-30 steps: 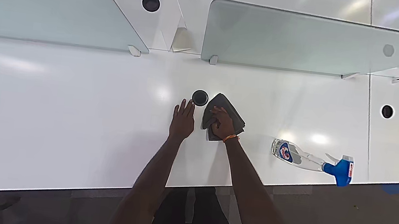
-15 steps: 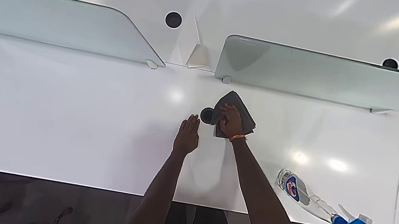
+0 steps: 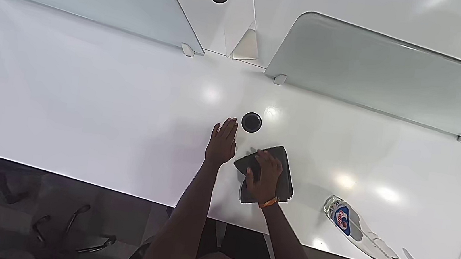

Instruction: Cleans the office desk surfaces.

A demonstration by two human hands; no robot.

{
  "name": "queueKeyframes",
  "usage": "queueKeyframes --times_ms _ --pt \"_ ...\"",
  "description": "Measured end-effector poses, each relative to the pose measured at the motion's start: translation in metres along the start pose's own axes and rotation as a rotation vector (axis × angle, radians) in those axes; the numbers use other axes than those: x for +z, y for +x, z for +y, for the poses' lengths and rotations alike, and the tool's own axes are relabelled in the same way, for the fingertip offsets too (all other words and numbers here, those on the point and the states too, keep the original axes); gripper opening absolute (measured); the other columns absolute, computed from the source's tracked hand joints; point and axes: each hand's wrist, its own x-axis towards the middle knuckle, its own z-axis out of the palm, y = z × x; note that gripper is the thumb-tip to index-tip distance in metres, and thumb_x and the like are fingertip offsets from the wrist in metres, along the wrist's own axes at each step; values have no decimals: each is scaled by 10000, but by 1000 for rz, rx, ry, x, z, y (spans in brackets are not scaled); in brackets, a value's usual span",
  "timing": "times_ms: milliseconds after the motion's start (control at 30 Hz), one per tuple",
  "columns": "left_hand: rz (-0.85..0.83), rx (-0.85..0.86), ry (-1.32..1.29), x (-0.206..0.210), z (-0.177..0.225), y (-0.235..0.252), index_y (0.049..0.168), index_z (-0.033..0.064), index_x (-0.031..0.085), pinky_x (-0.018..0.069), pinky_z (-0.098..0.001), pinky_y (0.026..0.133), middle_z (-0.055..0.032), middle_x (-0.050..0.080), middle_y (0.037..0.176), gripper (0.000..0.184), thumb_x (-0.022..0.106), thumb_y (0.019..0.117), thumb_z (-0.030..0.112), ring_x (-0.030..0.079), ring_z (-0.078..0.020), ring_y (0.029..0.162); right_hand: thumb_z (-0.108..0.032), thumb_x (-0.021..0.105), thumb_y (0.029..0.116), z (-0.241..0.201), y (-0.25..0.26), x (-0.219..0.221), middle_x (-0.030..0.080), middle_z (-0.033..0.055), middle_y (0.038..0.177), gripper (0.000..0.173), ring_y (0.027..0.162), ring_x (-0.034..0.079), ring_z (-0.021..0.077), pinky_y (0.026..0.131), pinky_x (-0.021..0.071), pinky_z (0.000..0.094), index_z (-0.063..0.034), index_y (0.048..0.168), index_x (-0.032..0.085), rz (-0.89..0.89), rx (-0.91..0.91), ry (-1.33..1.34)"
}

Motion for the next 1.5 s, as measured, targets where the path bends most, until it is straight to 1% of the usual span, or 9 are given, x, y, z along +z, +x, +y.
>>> queueKeyframes --times_ms 67,167,300,400,733,933,1100,1233,1500 --pt "-7 -9 12 0 0 1 1505 79 486 229 -540 1224 -34 396 1634 553 362 977 190 297 -197 1542 -320 513 983 -8 47 4 675 87 1352 382 1332 577 278 1154 341 603 -87 1217 706 -33 -16 -41" --pt "-18 -10 25 1 -2 -1 1520 87 470 218 -534 1228 -21 377 1645 564 369 975 185 277 -184 1548 -194 537 986 -12 106 13 664 70 1343 339 1331 574 249 1212 200 665 -89 1282 663 -227 8 -101" --pt "-21 -9 30 0 -2 0 1525 91 457 217 -532 1227 -19 362 1652 569 363 971 180 269 -184 1550 -175 577 986 -16 136 19 736 114 1095 309 1113 687 301 1199 177 695 -85 1270 655 -428 29 -214" --pt "-25 -12 22 -1 -1 0 1521 90 462 218 -535 1226 -21 365 1650 566 376 968 175 273 -185 1548 -166 585 988 -20 132 20 737 114 1052 282 1086 691 302 1204 191 677 -88 1250 654 -486 66 -233" --pt "-54 -22 58 -1 0 1 1526 94 451 208 -526 1225 -8 341 1663 574 375 963 174 248 -179 1556 -27 584 977 -14 127 21 736 83 1030 232 1086 692 274 1199 193 684 -113 1174 670 -454 59 -204" --pt "-38 -26 49 -2 0 2 1506 90 482 229 -527 1218 -13 382 1641 559 394 959 162 275 -193 1547 -55 640 963 -15 132 14 734 77 995 193 1037 693 274 1164 269 656 -116 1141 679 -435 46 -158" --pt "-61 -34 59 -2 0 2 1516 90 469 214 -529 1223 -6 361 1653 565 382 963 163 256 -185 1554 -142 697 955 -10 130 11 734 52 1042 198 1092 677 272 1172 205 709 -128 1152 684 -476 4 -130" --pt "-46 -31 62 -2 0 2 1512 100 480 232 -527 1215 -4 370 1648 559 362 970 170 272 -184 1548 -80 617 982 -2 124 -4 737 74 1047 165 1105 679 278 1188 212 688 -104 1111 717 -370 -23 -99" --pt "-21 -27 44 -3 1 3 1493 104 506 246 -523 1209 -3 402 1631 554 375 959 167 306 -188 1536 -168 526 1037 85 115 -73 714 158 1171 274 1197 629 377 1164 148 755 -76 1237 689 -154 375 -260"
